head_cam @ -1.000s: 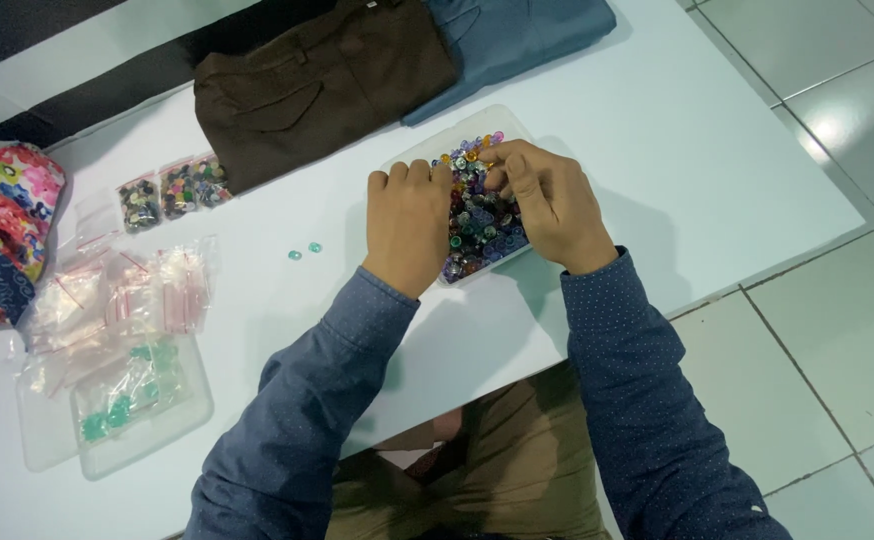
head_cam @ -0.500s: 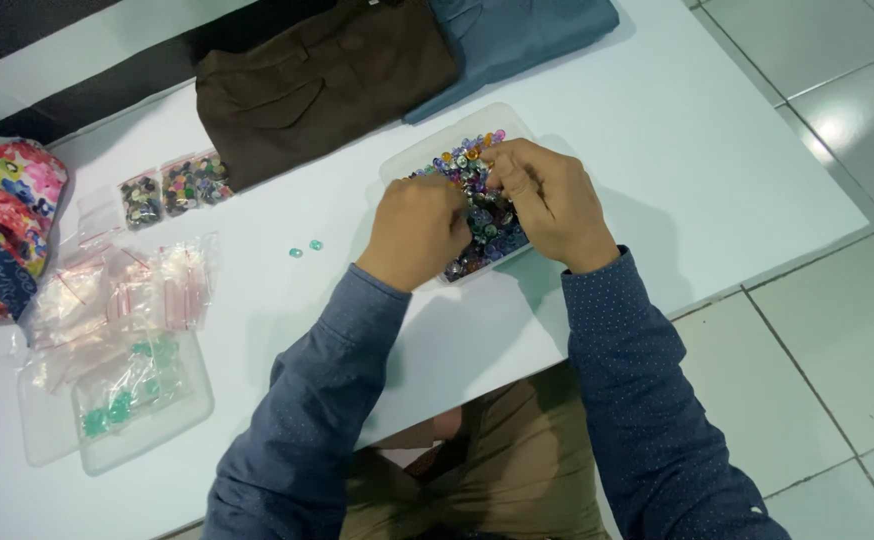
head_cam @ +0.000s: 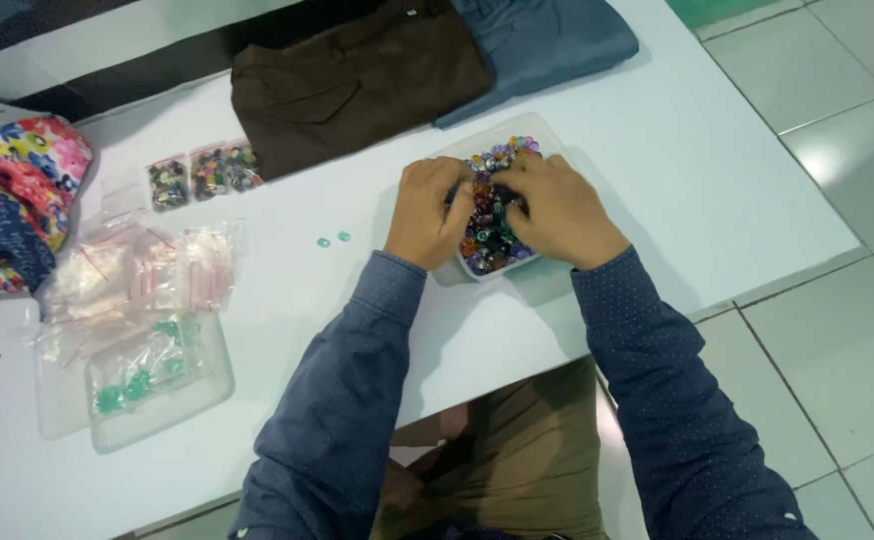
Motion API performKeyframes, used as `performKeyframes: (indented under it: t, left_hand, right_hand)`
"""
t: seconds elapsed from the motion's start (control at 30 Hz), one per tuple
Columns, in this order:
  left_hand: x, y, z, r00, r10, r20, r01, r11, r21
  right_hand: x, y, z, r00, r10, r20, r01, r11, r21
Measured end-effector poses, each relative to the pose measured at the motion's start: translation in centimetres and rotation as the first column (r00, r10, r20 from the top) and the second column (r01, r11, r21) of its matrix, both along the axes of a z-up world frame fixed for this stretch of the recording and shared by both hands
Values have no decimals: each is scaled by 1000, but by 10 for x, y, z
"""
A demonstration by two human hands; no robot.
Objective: Sorting small green buttons from a mixed container into a separate tray
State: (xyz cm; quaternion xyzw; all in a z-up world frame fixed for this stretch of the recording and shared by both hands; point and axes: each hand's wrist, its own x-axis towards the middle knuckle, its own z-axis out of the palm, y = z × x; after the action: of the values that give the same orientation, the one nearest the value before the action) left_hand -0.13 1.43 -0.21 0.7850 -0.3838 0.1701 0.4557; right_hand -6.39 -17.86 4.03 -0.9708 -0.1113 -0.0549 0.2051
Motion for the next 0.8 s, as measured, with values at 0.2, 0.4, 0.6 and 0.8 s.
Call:
performKeyframes:
  t: [0.2,0.4,0.6,0.8]
  left_hand:
    - [4,-4,2,999,-27,-28,33,958,284]
    - [-13,-13,-7,997,-9,-71,41,888,458]
    - [-10,-13,-16,1000,1,-9,3,923,384]
    - [-7,-10,10,995,38,-89,0,920,392]
  right_hand:
    - [-17,7,14,938,178,-297,-146,981,125]
    - [-29,-4,74,986,-8,-168,50,967,249]
    - [44,-22,-20,989,-105,-109,103,994,-18]
    - [3,13,17,966,3,-259,-16,999,-47]
